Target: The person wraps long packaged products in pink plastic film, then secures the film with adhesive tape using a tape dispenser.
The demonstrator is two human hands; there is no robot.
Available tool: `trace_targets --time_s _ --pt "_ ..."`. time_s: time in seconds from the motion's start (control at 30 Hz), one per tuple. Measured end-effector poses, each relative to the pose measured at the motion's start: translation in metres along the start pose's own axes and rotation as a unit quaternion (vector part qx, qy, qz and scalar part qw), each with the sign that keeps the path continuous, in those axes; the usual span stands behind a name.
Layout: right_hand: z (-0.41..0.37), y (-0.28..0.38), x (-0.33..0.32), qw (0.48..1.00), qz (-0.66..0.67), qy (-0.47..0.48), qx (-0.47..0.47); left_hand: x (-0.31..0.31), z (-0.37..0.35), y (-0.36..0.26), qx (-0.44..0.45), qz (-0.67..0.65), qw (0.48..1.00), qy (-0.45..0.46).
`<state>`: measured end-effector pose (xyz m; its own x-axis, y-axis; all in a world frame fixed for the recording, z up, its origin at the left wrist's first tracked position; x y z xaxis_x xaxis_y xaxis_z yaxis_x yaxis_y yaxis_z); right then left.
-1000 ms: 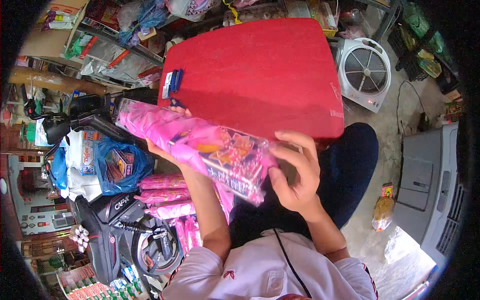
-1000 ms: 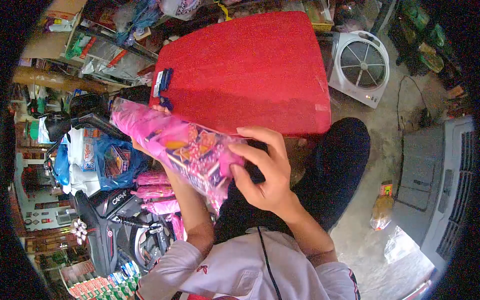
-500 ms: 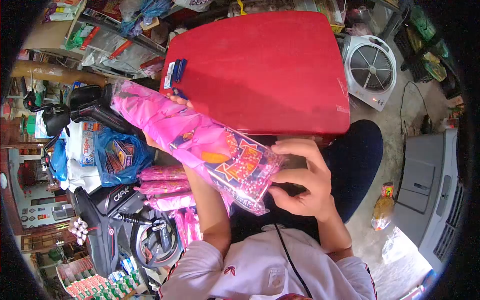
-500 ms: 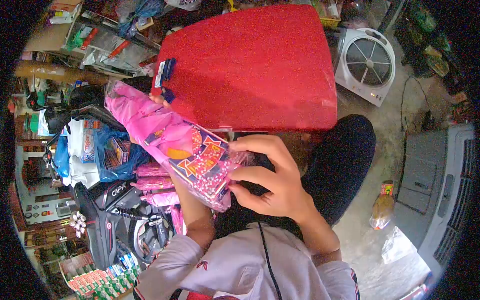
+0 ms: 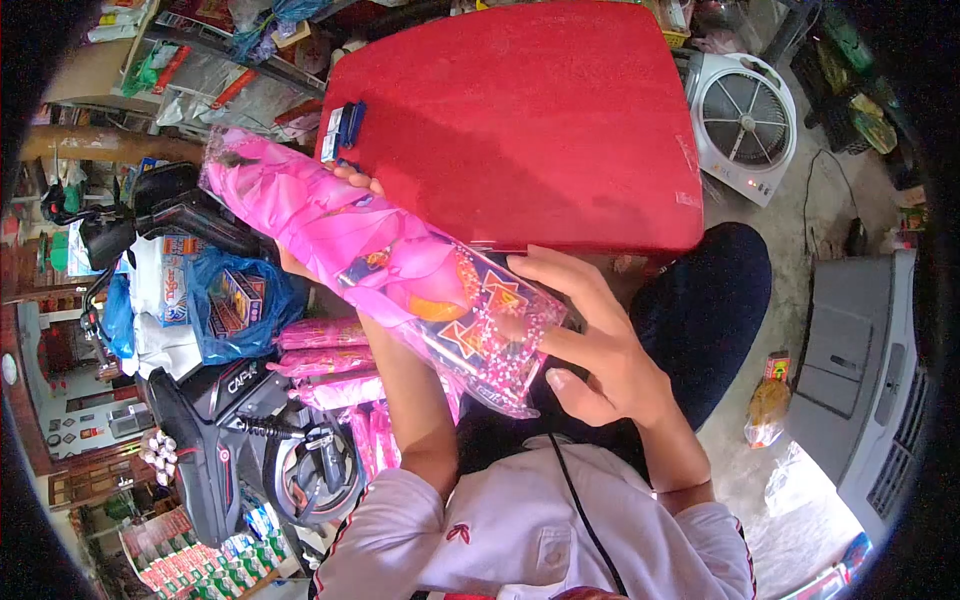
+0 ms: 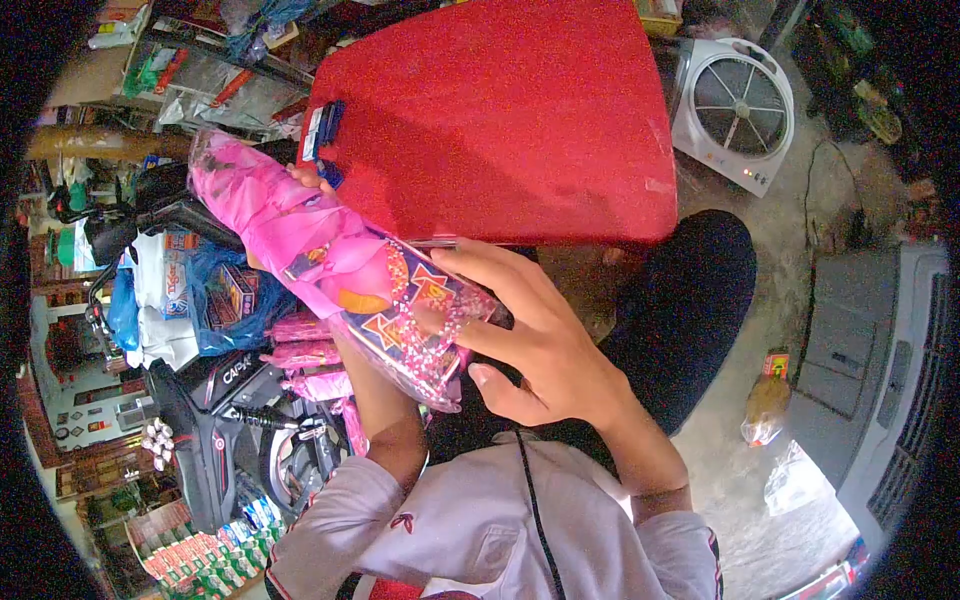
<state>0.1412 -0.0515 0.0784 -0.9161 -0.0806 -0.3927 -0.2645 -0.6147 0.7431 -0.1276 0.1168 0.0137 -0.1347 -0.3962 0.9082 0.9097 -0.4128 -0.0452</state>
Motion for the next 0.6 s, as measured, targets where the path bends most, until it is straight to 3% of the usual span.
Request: trace_targets --time_s 0.07,0.27,0.33,0.4,0.43,0.6 --pt "0.002 0.001 0.000 1.000 0.007 0.015 0.015 -0.001 0.001 0.000 0.005 0.010 1.000 -0.004" --pt "-0.017 0.009 -0.011 0.993 -0.044 -0.106 -0.040 -0.005 0.004 -0.001 0.041 0.066 0.996 -0.031" --pt "-0.027 0.003 -0.014 0.979 -0.002 -0.204 -0.008 -0.002 0.002 -0.003 0.059 0.088 0.993 -0.045" --pt "-0.027 -0.003 -0.012 0.969 0.026 -0.201 0.139 -0.003 0.001 0.000 0.076 0.111 0.989 -0.059" --pt "-0.028 -0.013 -0.004 0.958 0.087 -0.218 0.167 -0.004 0.000 0.001 0.081 0.118 0.988 -0.064" --pt "-0.033 -0.009 0.017 0.956 0.084 -0.225 0.166 -0.005 0.004 -0.001 0.101 0.152 0.981 -0.072"
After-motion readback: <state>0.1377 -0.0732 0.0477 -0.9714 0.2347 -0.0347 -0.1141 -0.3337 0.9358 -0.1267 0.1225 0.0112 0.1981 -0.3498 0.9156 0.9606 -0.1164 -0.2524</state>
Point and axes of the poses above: each hand's wrist, its own z-axis towards the middle knuckle, its own x-axis out of the palm, y = z × x, the point moved 4 cm from there along z, towards the middle knuckle, and after that the axes turned 7 degrees about -z, right-handed, at the moved point
